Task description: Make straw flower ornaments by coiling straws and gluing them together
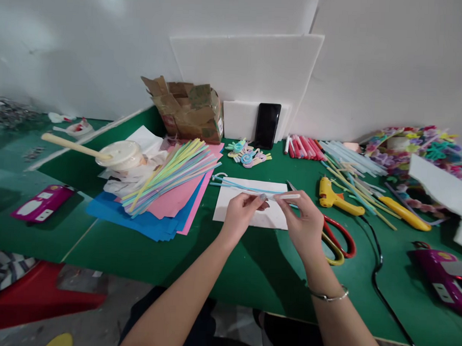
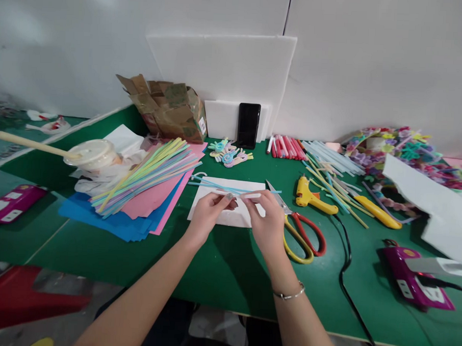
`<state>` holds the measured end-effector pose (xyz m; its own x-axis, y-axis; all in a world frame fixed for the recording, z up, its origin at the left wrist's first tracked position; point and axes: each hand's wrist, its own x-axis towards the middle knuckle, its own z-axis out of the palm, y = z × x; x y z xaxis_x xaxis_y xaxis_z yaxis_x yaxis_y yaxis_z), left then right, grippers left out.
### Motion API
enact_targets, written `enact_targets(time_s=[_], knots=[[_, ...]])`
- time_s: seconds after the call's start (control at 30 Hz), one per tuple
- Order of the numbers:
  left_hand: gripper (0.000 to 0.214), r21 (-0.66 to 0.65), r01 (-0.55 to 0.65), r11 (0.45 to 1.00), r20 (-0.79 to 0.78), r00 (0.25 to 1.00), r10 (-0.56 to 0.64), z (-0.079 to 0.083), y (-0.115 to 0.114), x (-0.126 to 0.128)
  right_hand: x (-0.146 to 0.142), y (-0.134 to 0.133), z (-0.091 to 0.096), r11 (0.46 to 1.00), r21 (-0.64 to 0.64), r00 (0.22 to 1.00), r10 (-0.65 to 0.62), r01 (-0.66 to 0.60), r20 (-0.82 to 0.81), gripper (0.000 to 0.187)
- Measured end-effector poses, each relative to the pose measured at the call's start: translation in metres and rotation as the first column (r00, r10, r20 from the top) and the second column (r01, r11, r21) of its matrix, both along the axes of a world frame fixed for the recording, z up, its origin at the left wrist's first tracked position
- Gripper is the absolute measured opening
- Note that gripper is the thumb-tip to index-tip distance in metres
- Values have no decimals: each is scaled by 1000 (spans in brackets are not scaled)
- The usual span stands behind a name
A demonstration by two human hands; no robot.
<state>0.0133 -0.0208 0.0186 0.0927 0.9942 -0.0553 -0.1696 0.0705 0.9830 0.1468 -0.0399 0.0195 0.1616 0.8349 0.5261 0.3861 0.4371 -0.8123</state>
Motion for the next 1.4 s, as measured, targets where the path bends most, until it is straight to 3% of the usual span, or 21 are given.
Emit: enact_targets(time_s=[0.1,0.23,0.4,0.57,0.73,0.87,0.93,1.03,1.1,1.13,1.27,1.33,1.4], knots=[[32,-214,83,973,231,972,-32,-2,1,1,3,0,-4,968,252,942,-67,-19,329,22],[33,-324,171,931,334,941,-56,-2,2,-4,7,-2,-8,939,327,827,-96,-111,554,32],[37,-356,220,908,326,940,-100,0,3,-8,8,-4,-9,933,338,784,-118,-122,609,33],[37,-260,177,949,304,948,-94,-2,3,-7,5,-3,-9,929,357,821,-128,-97,557,33],[31,-150,62,987,202,979,-31,-4,5,-5,-2,-1,-5,970,242,914,-73,-28,399,21],[25,107,-21,994,-15,1000,23,0,3,-5,-6,0,0,998,-33,998,57,-57,7,10],[22,270,-27,962,-134,989,65,2,0,-6,-6,0,1,955,-247,955,95,-167,-281,9],[18,411,-17,911,-227,966,121,2,-4,-5,-3,2,1,803,-457,811,55,-382,-582,22],[19,371,-4,928,-236,967,99,0,-3,-4,-2,4,0,750,-501,768,16,-433,-640,27],[20,314,4,950,-219,973,68,-2,-2,-3,-2,5,-1,757,-506,767,-9,-414,-642,28],[29,54,24,998,-60,998,-20,-7,5,-4,-1,8,-3,877,-463,792,-188,-131,-581,27],[29,10,9,1000,-30,1000,-8,-8,6,-6,2,9,-3,896,-444,783,-269,-10,-561,26],[26,11,0,1000,-38,999,0,-7,7,-7,6,9,-3,896,-443,766,-305,29,-566,26]])
